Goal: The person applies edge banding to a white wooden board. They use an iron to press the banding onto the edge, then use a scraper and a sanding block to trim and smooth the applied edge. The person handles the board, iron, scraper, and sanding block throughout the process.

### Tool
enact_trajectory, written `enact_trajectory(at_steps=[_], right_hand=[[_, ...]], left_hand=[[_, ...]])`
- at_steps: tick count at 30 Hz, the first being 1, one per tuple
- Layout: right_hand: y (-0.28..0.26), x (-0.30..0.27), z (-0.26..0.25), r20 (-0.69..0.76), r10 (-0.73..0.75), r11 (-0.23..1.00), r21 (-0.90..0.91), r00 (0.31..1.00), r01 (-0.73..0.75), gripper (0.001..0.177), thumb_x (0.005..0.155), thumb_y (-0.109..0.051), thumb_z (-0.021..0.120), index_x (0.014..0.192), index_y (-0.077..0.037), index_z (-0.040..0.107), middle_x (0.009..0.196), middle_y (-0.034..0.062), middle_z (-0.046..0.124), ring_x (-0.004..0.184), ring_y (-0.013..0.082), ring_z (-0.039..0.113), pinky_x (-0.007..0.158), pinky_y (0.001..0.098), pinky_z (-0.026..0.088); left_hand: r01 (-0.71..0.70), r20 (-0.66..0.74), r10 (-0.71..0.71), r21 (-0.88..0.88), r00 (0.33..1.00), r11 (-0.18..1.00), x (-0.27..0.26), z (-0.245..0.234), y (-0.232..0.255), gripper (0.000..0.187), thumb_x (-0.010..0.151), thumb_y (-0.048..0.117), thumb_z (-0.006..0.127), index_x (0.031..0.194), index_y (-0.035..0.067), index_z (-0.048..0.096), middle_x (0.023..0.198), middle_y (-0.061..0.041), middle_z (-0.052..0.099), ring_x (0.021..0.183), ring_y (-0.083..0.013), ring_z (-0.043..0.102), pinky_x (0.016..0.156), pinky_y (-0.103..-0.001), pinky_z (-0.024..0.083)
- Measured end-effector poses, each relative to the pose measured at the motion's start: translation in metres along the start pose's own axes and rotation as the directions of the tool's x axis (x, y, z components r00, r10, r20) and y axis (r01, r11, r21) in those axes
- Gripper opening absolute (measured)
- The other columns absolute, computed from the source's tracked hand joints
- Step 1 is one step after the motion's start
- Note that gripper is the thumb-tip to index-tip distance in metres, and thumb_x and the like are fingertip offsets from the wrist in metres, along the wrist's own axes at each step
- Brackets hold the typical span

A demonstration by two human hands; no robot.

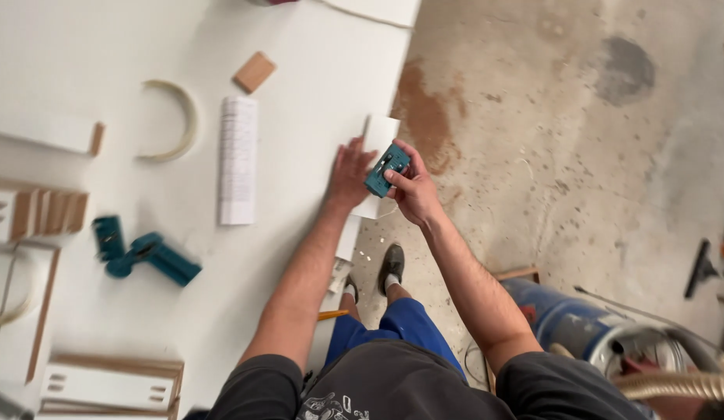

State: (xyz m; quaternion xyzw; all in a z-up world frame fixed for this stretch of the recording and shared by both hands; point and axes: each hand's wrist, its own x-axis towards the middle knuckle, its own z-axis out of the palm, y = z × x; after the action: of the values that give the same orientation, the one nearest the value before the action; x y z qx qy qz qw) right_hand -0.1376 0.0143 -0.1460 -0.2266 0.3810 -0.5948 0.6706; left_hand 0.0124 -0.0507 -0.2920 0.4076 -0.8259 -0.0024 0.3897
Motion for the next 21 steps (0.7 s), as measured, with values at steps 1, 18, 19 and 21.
enact_trajectory(at_steps=[1,18,19,21], right_hand=[[-0.006,-0.008,-0.014,-0.022,-0.020,1.000,-0.001,1.000,0.020,0.069,0.093,0.008,0.066,0.151,-0.020,0.041,0.117,0.0112,0.070,0.095,0.0273,0.075,0.071,0.0462,0.068],[0.054,-0.075,-0.114,-0.478,0.138,0.988,0.123,0.868,-0.089,0.024,0.087,-0.004,0.079,0.096,-0.012,0.059,0.090,0.0027,0.061,0.081,0.0201,0.071,0.078,0.0326,0.065],[0.046,-0.081,-0.098,-0.477,0.142,0.988,0.125,0.867,-0.093,0.024,0.087,-0.004,0.079,0.096,-0.012,0.059,0.090,0.0027,0.061,0.081,0.0201,0.071,0.078,0.0326,0.065],[0.030,-0.095,-0.066,-0.458,0.212,0.968,0.220,0.863,-0.122,0.028,0.089,-0.004,0.075,0.114,-0.010,0.064,0.095,0.0053,0.067,0.085,0.0198,0.074,0.082,0.0319,0.065]], left_hand=[[-0.018,0.002,0.018,-0.023,1.000,1.000,0.010,-0.007,0.007,0.042,0.102,0.035,0.052,0.140,0.019,0.056,0.157,-0.023,0.041,0.145,-0.0369,0.043,0.120,-0.058,0.030],[0.257,0.499,-0.278,0.111,0.821,0.960,0.031,-0.022,0.018,0.052,0.107,0.043,0.048,0.157,0.029,0.042,0.166,-0.013,0.030,0.155,-0.0281,0.028,0.128,-0.049,0.011],[0.260,0.500,-0.281,0.113,0.819,0.959,0.031,-0.021,0.018,0.052,0.107,0.043,0.048,0.157,0.029,0.042,0.166,-0.013,0.030,0.155,-0.0281,0.028,0.128,-0.049,0.011],[0.253,0.482,-0.270,0.102,0.833,0.962,0.030,-0.020,0.018,0.051,0.107,0.043,0.049,0.156,0.029,0.043,0.166,-0.013,0.031,0.155,-0.0282,0.029,0.128,-0.049,0.011]])
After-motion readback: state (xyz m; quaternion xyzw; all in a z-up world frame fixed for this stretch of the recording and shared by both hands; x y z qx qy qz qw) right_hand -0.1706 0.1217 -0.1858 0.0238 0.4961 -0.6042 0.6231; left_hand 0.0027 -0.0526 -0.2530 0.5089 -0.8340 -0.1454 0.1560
